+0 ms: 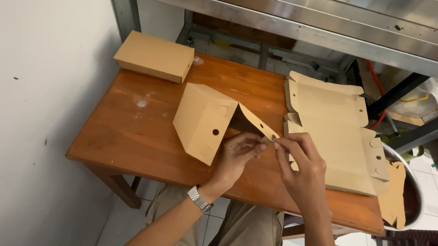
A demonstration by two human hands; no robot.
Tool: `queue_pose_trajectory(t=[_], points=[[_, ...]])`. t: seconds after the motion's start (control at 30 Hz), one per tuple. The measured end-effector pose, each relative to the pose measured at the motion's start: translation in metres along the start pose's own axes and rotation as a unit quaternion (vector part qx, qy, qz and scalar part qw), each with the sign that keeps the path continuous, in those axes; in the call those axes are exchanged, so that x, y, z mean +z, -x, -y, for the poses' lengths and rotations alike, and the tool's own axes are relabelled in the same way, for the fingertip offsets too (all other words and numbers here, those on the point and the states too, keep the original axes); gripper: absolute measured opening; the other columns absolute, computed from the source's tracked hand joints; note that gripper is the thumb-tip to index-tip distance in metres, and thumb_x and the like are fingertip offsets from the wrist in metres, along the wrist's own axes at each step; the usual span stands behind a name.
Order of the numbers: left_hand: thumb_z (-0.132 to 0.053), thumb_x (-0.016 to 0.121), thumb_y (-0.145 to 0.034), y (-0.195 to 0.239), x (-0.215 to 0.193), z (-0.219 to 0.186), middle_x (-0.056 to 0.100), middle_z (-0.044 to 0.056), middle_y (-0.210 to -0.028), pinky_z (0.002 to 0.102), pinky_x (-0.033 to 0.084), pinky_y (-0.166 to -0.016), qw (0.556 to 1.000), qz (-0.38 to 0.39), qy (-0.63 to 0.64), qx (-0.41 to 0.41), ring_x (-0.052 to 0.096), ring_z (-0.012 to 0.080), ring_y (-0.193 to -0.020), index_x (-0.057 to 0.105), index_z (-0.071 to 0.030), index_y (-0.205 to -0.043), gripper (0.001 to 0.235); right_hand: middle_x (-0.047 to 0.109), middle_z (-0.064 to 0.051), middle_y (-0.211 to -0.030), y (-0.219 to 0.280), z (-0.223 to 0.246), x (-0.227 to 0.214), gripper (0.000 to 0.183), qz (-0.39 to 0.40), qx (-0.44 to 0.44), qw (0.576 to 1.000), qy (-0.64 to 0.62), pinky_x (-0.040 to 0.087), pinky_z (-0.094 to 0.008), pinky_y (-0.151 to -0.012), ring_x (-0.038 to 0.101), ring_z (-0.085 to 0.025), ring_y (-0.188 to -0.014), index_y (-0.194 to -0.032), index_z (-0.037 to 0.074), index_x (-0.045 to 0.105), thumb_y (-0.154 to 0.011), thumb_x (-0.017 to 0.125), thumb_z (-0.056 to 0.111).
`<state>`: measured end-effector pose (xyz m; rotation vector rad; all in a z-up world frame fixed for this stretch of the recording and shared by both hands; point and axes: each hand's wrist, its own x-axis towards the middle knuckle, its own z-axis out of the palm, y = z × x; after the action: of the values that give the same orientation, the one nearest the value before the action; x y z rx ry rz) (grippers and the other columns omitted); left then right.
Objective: The person assembles flat cardboard boxes by folding the sides and securing the tabs. They complete one box and place it on the table, then begin assembling a second box in the same manner.
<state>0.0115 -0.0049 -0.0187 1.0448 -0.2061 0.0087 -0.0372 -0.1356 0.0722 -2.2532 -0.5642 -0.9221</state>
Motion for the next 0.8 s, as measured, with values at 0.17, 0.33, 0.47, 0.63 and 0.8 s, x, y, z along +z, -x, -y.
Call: queue_pose_trajectory(t=[0.17,0.33,0.47,0.63,0.8], points=[[-0.010,0.083,-0.084,-0.005,-0.004,0.008,0.074,0.004,-0.088,0.023,0.057,-0.068,1.000,0.005,0.006,0.002,0.067,0.0084,-0.078,0.074,-0.006,-0.100,0.019,0.062,-0.009,-0.088,0.000,0.001,0.003,0.006,-0.007,-0.002,1.000,0.006,0.061,-0.034,-0.066,0.069,-0.023,-0.072,-0.097,0.001,0.074,-0.095,0.070,-0.004],[-0.010,0.083,-0.085,-0.006,-0.008,0.006,0.074,0.003,-0.089,0.023,0.058,-0.071,1.000,0.006,0.006,0.001,0.068,0.0074,-0.080,0.073,-0.007,-0.100,0.019,0.061,-0.008,-0.086,-0.004,0.007,0.000,0.008,0.010,-0.008,1.000,-0.002,0.060,-0.035,-0.063,0.068,-0.022,-0.069,-0.097,0.001,0.074,-0.095,0.069,-0.004],[-0.009,0.084,-0.083,-0.017,-0.015,0.027,0.074,0.004,-0.089,0.023,0.058,-0.074,1.000,0.012,-0.001,0.010,0.068,0.0066,-0.080,0.074,-0.007,-0.100,0.020,0.064,-0.010,-0.089,-0.006,0.007,-0.002,0.011,0.037,-0.013,0.999,-0.007,0.060,-0.035,-0.064,0.070,-0.025,-0.073,-0.098,0.000,0.075,-0.094,0.068,-0.006],[-0.011,0.083,-0.084,-0.016,-0.018,0.018,0.072,0.003,-0.093,0.022,0.056,-0.084,0.999,0.028,-0.035,0.032,0.067,0.0074,-0.086,0.074,-0.006,-0.105,0.023,0.067,-0.013,-0.095,-0.010,0.009,0.000,0.011,0.044,-0.011,0.999,-0.010,0.062,-0.038,-0.070,0.072,-0.030,-0.082,-0.100,-0.002,0.075,-0.093,0.068,-0.007],[-0.019,0.083,-0.087,-0.010,-0.014,0.002,0.069,0.002,-0.091,0.024,0.054,-0.090,0.996,0.022,-0.072,0.057,0.066,0.0091,-0.093,0.076,-0.006,-0.105,0.024,0.068,-0.011,-0.097,-0.007,0.006,0.006,0.012,0.027,-0.015,1.000,0.003,0.061,-0.036,-0.070,0.074,-0.029,-0.090,-0.101,0.000,0.076,-0.092,0.071,-0.006]])
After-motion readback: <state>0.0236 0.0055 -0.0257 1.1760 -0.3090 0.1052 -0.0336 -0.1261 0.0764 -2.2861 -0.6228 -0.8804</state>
